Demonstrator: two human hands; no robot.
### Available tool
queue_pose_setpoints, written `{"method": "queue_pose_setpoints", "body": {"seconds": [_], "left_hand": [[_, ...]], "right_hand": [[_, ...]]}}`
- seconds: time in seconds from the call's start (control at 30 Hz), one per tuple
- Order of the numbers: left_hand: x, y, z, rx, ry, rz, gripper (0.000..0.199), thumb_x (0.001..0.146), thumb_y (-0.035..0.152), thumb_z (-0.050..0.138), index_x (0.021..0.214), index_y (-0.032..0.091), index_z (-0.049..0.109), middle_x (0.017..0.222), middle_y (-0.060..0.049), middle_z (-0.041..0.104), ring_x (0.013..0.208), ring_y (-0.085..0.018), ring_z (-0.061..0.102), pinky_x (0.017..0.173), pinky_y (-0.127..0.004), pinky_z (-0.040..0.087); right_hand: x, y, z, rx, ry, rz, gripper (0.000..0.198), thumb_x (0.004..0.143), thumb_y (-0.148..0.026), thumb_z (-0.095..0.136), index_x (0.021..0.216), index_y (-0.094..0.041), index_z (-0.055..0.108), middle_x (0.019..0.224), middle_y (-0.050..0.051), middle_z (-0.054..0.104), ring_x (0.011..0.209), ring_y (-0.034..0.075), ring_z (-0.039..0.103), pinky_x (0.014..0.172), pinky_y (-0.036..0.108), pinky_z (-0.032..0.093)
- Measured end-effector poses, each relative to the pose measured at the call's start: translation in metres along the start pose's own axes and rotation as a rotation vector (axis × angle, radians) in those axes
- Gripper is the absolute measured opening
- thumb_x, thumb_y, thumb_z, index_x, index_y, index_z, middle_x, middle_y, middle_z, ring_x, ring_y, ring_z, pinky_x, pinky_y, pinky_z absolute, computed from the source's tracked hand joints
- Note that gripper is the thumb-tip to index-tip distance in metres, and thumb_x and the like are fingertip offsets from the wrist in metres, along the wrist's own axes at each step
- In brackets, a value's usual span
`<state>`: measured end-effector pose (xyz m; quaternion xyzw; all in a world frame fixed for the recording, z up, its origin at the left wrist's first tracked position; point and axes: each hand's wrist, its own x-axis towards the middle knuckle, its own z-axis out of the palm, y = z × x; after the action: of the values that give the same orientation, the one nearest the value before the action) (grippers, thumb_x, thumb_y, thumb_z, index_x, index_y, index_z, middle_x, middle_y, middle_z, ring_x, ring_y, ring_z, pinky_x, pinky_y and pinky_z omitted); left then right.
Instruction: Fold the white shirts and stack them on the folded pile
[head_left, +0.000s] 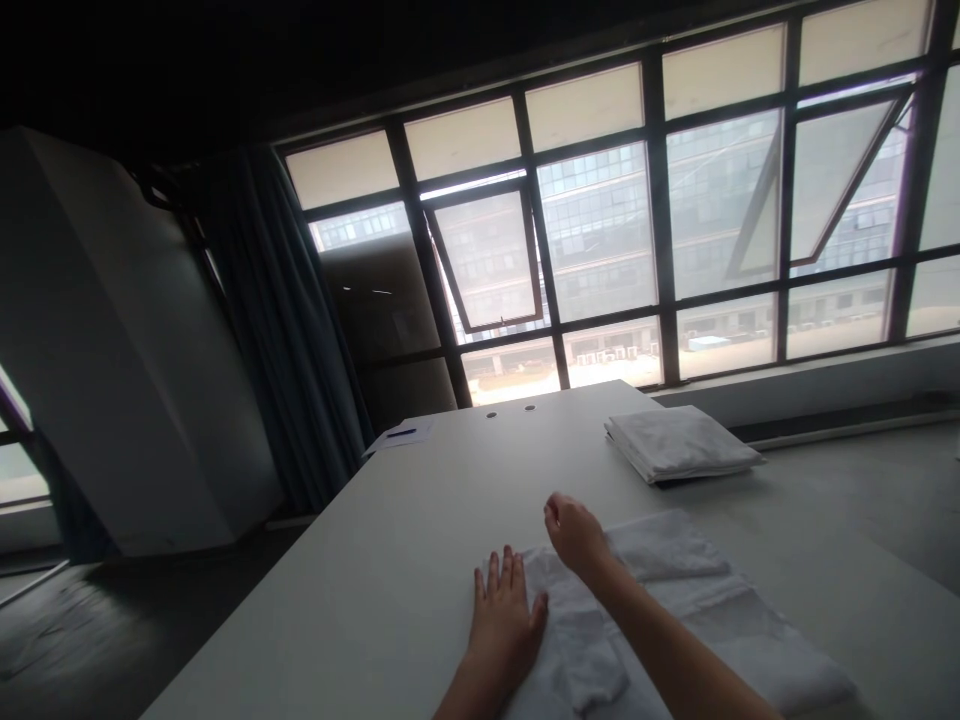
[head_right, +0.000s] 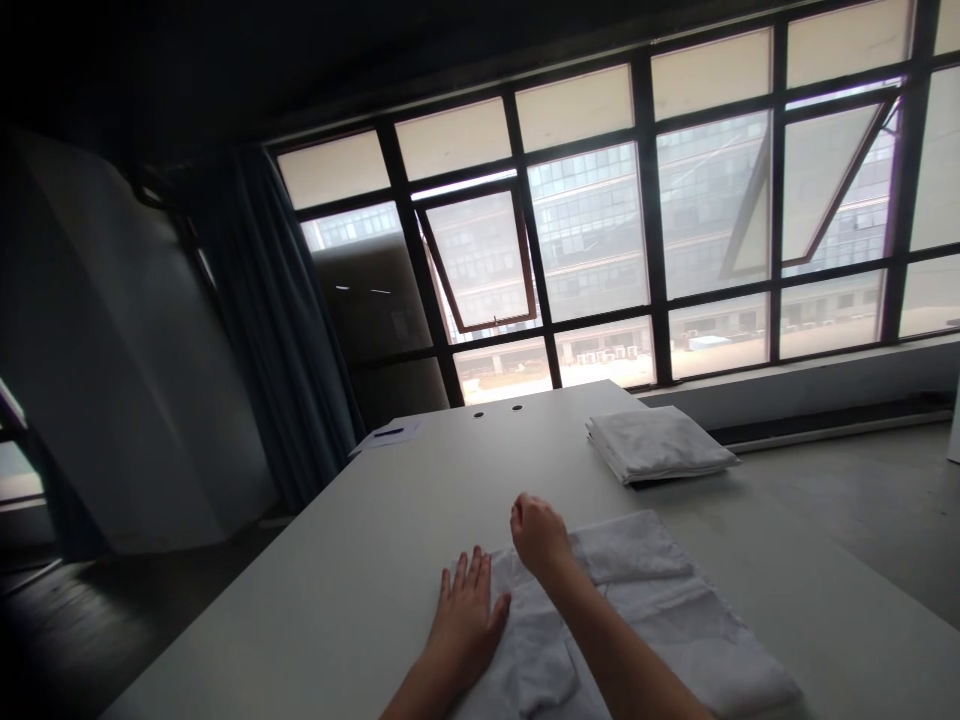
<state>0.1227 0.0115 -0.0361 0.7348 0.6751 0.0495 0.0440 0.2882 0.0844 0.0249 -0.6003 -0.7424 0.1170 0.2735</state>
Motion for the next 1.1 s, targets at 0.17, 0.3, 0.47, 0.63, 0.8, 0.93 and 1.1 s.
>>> {"method": "queue_pose_setpoints", "body": {"seconds": [0.17, 0.3, 0.47, 0.63, 0.8, 0.93, 1.1], "left_hand": [[0.01, -0.004, 0.0, 0.059, 0.065, 0.044, 0.067, 0.103, 0.047, 0.028, 0.161, 0.014, 0.03, 0.169, -0.012, 0.024, 0.158, -0.03, 0.017, 0.129, -0.057, 0.013], [-0.002, -0.007, 0.005, 0.073, 0.188, 0.054, 0.057, 0.103, 0.033, 0.03, 0.152, 0.008, 0.047, 0.159, -0.017, 0.044, 0.152, -0.027, 0.035, 0.127, -0.048, 0.028], [-0.031, -0.02, 0.03, 0.039, 0.086, 0.23, 0.063, 0.099, 0.041, 0.044, 0.155, 0.013, 0.043, 0.162, -0.013, 0.036, 0.151, -0.031, 0.035, 0.124, -0.047, 0.035], [-0.043, -0.026, 0.029, 0.011, -0.127, 0.25, 0.085, 0.093, 0.056, 0.054, 0.16, 0.011, 0.028, 0.165, -0.015, 0.015, 0.155, -0.037, 0.017, 0.127, -0.056, 0.023], [-0.041, -0.024, 0.021, 0.003, -0.163, 0.244, 0.097, 0.089, 0.061, 0.057, 0.161, 0.011, 0.016, 0.167, -0.015, 0.006, 0.156, -0.038, 0.005, 0.128, -0.058, 0.015], [-0.037, -0.031, 0.035, 0.049, -0.145, 0.246, 0.075, 0.095, 0.035, 0.046, 0.162, 0.015, 0.017, 0.167, -0.011, 0.01, 0.156, -0.034, 0.009, 0.128, -0.056, 0.018], [-0.033, -0.035, 0.046, 0.052, -0.129, 0.243, 0.073, 0.094, 0.024, 0.039, 0.161, 0.015, 0.012, 0.167, -0.009, 0.006, 0.156, -0.034, 0.007, 0.128, -0.059, 0.018]], "right_hand": [[-0.019, -0.012, 0.027, 0.042, -0.12, -0.124, 0.042, 0.101, -0.02, 0.034, 0.126, -0.019, 0.068, 0.128, 0.011, 0.071, 0.12, 0.02, 0.064, 0.103, 0.029, 0.043], [-0.034, -0.001, 0.052, 0.031, -0.234, -0.216, 0.051, 0.095, -0.015, 0.037, 0.141, -0.016, 0.061, 0.15, 0.011, 0.057, 0.144, 0.022, 0.046, 0.122, 0.037, 0.028], [-0.033, 0.008, 0.057, -0.002, -0.261, -0.262, 0.058, 0.092, -0.017, 0.04, 0.147, -0.013, 0.055, 0.158, 0.013, 0.047, 0.15, 0.026, 0.037, 0.126, 0.044, 0.02], [-0.034, 0.001, 0.054, -0.023, -0.25, -0.237, 0.057, 0.092, -0.019, 0.04, 0.146, -0.013, 0.057, 0.16, 0.014, 0.043, 0.153, 0.031, 0.03, 0.126, 0.049, 0.02], [-0.049, -0.006, 0.056, -0.009, -0.185, -0.311, 0.056, 0.098, -0.03, 0.04, 0.151, -0.014, 0.051, 0.164, 0.014, 0.036, 0.156, 0.033, 0.021, 0.127, 0.054, 0.012], [-0.056, -0.007, 0.061, -0.019, -0.212, -0.312, 0.059, 0.104, -0.038, 0.03, 0.156, -0.014, 0.043, 0.164, 0.014, 0.036, 0.155, 0.033, 0.023, 0.127, 0.056, 0.014], [-0.051, -0.006, 0.057, -0.045, -0.238, -0.283, 0.063, 0.106, -0.049, 0.025, 0.158, -0.018, 0.04, 0.166, 0.011, 0.032, 0.156, 0.035, 0.02, 0.126, 0.061, 0.009]]}}
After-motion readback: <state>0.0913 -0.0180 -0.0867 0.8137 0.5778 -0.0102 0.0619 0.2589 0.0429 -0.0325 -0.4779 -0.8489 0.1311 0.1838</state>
